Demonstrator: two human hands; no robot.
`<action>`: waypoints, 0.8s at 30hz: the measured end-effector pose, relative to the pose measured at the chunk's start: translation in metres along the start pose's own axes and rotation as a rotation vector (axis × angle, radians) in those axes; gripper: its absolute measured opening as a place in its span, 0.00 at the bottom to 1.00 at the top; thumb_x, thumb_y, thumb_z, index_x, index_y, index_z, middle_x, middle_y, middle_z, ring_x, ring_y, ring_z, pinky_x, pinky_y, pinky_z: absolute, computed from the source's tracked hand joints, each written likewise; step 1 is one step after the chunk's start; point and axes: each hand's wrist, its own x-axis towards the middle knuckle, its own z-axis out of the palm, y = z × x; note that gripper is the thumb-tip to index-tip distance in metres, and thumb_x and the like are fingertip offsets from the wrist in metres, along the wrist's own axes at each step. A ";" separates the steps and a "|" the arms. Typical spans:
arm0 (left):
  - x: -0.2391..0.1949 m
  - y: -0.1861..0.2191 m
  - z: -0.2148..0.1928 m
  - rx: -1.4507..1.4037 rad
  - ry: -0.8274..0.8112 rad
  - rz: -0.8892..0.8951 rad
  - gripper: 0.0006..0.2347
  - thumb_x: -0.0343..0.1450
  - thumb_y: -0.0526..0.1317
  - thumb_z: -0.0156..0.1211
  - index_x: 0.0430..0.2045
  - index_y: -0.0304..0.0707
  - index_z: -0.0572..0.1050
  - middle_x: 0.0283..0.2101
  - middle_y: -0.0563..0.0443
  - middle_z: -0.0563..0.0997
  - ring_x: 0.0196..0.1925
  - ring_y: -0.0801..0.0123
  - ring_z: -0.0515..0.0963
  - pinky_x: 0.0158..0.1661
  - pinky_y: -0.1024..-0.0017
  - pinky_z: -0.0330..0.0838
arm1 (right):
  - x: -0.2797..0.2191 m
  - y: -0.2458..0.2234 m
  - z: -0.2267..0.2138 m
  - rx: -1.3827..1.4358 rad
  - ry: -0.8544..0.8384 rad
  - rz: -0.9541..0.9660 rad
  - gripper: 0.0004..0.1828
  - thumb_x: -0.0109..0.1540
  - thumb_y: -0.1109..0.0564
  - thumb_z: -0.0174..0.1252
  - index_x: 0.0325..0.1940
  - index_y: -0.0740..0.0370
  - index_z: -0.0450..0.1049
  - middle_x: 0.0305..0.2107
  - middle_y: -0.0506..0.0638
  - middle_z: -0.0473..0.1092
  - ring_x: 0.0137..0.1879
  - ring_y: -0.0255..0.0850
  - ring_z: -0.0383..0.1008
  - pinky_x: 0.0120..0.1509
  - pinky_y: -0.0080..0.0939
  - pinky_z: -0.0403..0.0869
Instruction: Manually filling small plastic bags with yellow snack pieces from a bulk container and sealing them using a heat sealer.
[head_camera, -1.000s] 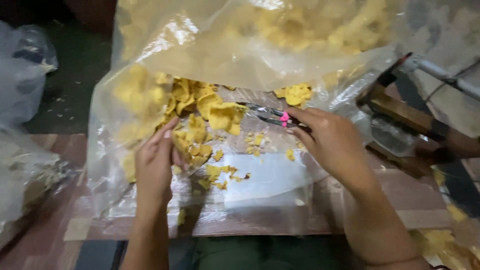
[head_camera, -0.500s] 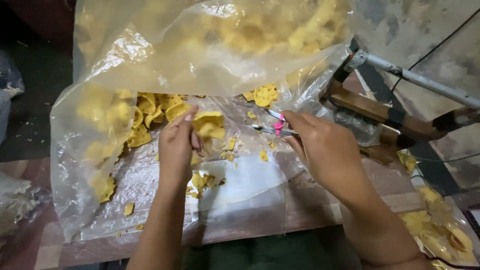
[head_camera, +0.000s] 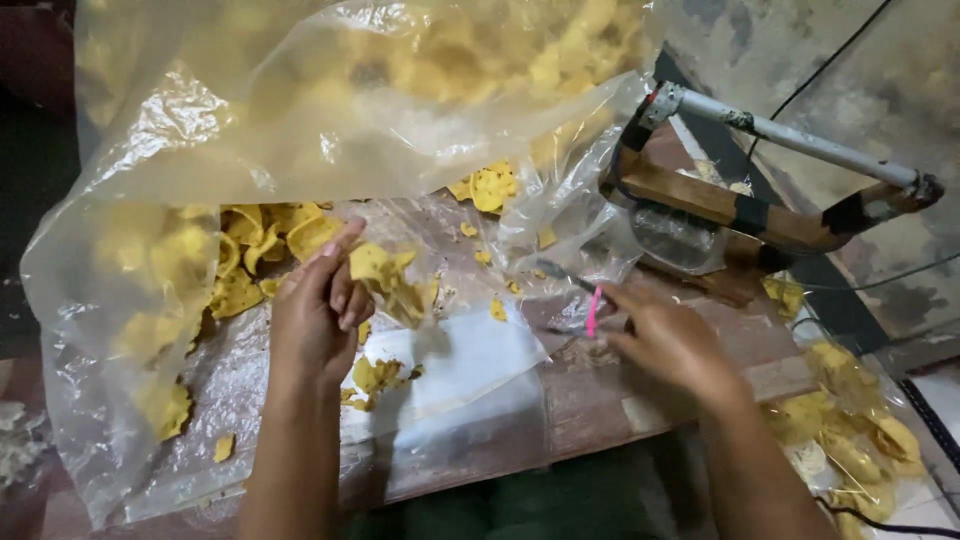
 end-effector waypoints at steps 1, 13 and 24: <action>0.000 -0.003 0.002 0.000 -0.002 -0.002 0.19 0.76 0.37 0.46 0.61 0.22 0.67 0.10 0.61 0.55 0.07 0.78 0.58 0.14 0.82 0.54 | 0.005 0.017 0.022 0.001 0.000 0.003 0.38 0.57 0.57 0.64 0.72 0.56 0.63 0.59 0.67 0.70 0.65 0.68 0.68 0.64 0.68 0.70; -0.014 -0.043 0.075 0.150 -0.064 -0.010 0.18 0.77 0.35 0.43 0.59 0.20 0.68 0.12 0.57 0.63 0.10 0.76 0.64 0.18 0.79 0.60 | 0.012 0.004 0.063 0.224 0.441 -0.269 0.53 0.52 0.52 0.71 0.74 0.73 0.52 0.65 0.77 0.56 0.71 0.73 0.55 0.72 0.69 0.57; -0.002 -0.034 0.058 0.599 -0.211 0.004 0.22 0.76 0.40 0.51 0.65 0.29 0.63 0.32 0.37 0.80 0.34 0.60 0.80 0.35 0.70 0.72 | 0.095 -0.016 0.065 0.684 0.641 -0.558 0.05 0.62 0.56 0.64 0.42 0.51 0.81 0.39 0.42 0.80 0.48 0.42 0.81 0.54 0.40 0.76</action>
